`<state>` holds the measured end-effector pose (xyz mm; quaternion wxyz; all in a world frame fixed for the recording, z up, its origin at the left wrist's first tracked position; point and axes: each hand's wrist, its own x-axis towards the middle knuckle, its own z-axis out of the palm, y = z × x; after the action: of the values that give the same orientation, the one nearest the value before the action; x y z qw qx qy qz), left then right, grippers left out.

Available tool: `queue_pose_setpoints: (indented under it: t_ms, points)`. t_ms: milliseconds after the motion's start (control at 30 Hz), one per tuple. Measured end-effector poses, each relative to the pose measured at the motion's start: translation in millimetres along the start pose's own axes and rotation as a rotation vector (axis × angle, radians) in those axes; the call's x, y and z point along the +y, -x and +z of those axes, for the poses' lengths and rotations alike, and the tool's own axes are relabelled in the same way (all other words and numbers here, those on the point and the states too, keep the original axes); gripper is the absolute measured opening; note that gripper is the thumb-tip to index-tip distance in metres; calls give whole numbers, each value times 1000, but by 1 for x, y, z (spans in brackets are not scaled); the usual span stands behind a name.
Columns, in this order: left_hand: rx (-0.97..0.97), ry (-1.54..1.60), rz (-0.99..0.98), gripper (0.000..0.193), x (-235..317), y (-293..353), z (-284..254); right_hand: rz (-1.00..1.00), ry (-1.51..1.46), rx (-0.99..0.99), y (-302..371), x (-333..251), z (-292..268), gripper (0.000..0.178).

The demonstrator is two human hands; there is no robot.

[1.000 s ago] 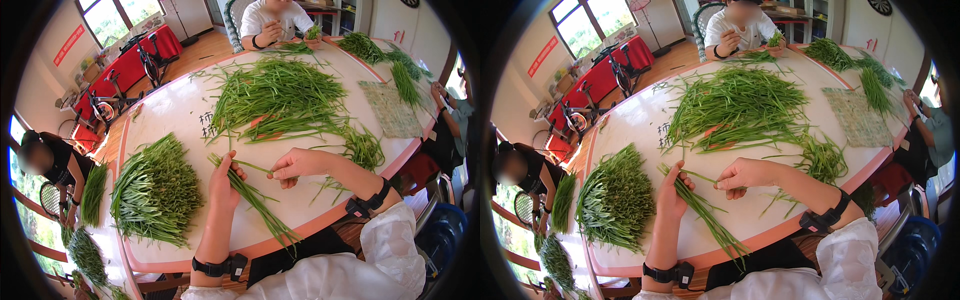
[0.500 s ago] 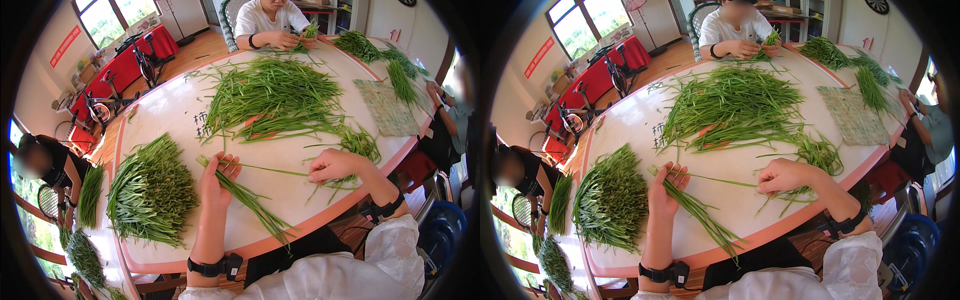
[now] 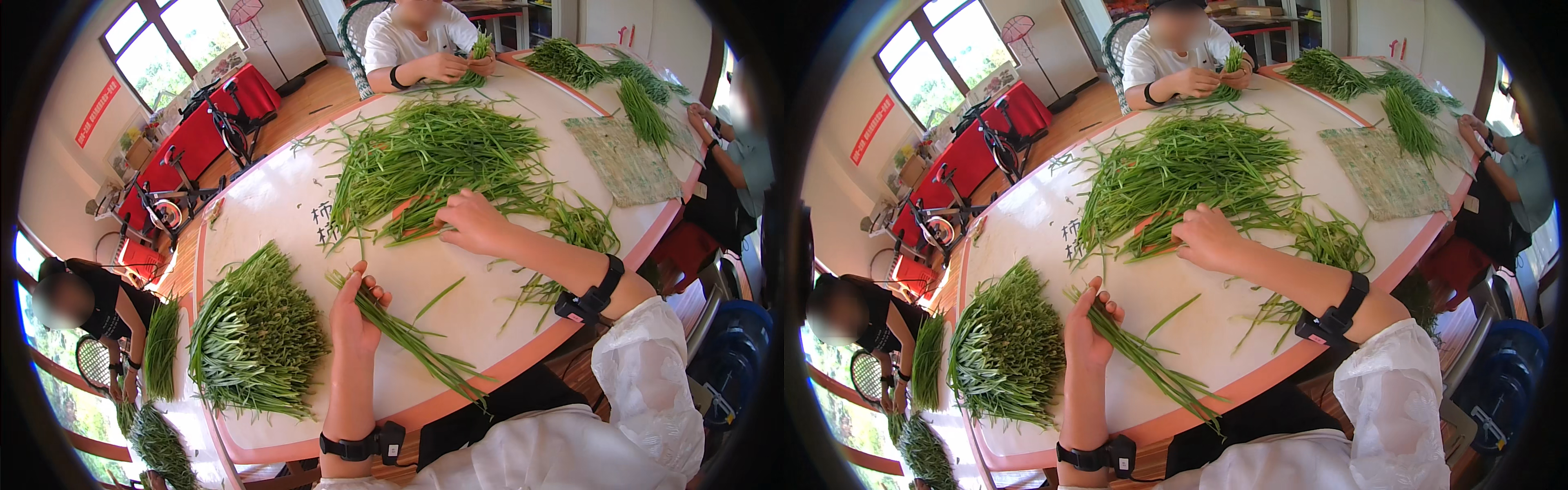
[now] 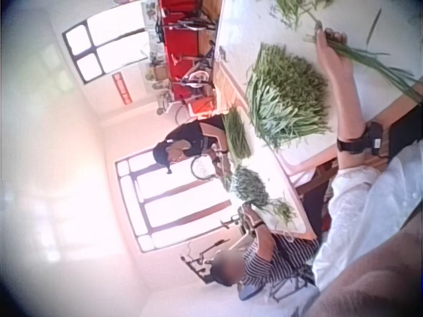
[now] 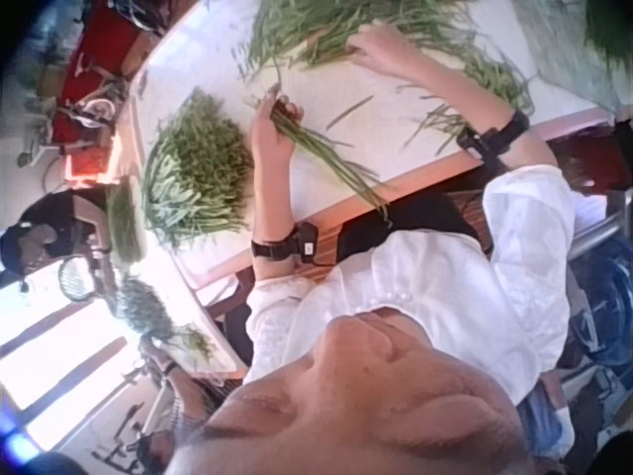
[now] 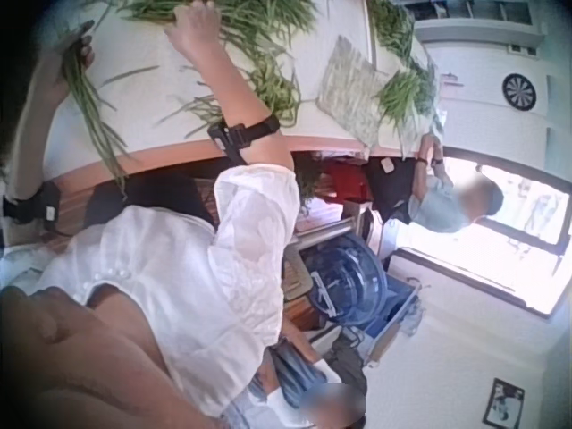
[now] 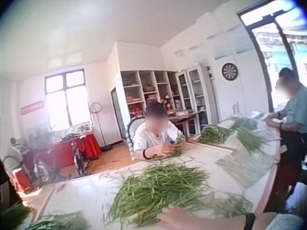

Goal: The person sorts a large pile of chives by hand on a table, picking through individual stalks and grouping them together.

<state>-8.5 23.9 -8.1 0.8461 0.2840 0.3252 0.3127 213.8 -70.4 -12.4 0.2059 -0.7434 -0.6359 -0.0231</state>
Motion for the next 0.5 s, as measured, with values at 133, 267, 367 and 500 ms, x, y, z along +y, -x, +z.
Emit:
queue_pose_setpoints:
  t_ms: [133, 267, 367, 500]
  points:
    - [-43, -1, -26, 25, 2, -1, -3, -7, 79, 34, -11, 2, 15, 14]
    - [-47, -10, 10, 33, 2, 7, 2, 49, -331, -69, -8, -7, -3, 12]
    - [-45, -22, 35, 36, 0, 9, 7, 155, -696, -212, -2, -15, -12, 12]
    - [-139, -33, 12, 36, 1, 6, 4, 212, -1042, -473, 3, -27, -15, 18]
